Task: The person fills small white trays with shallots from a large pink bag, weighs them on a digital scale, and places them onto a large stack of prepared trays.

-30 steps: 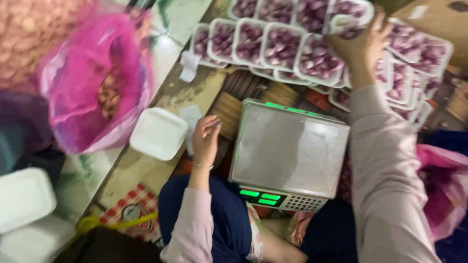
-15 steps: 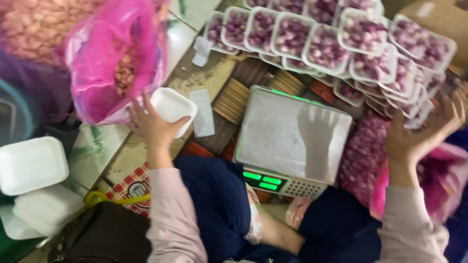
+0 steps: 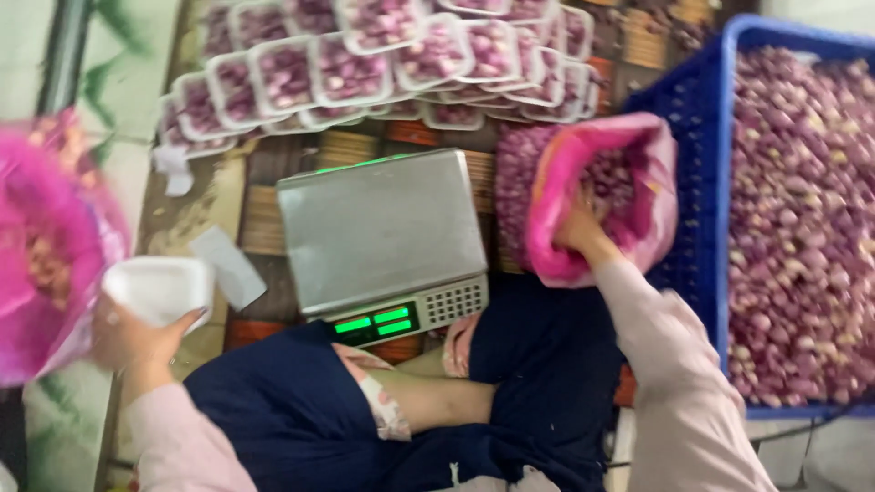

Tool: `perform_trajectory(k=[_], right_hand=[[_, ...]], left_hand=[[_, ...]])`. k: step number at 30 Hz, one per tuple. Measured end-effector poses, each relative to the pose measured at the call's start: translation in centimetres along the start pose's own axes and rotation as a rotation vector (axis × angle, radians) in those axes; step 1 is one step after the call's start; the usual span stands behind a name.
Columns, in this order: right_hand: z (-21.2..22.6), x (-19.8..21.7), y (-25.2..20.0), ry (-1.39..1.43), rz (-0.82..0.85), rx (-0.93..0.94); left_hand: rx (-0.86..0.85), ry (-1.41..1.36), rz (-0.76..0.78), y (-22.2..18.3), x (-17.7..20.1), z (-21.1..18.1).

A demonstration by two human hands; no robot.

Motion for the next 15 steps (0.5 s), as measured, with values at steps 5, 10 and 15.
perform_trajectory(k=[5,10,15], right_hand=[[0.9,4.1,4.5,0.03,-0.034,0.025],[2.9,6.5,1.0,0.11,0.027,-0.036],[0.9,2.8,-0.6,-0.051,0.013,0.26]], left_hand=[[0.142,-0.178,-0.16,-4.8,3.0,-2.2],[-0.259,-0.161,-0.401,-11.8,1.9,-11.1],[-0.668,-0.422,-0.299,-18.6,-5.1,-23.1]])
Point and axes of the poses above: each hand's wrist, its own y-axis towards the middle knuckle, its own x-axis out of the back of the hand, z = x × y, the point moved 6 cm from there along y, towards the middle knuckle, and after that the axes turned 8 degrees about x, right-handed, at the moved point
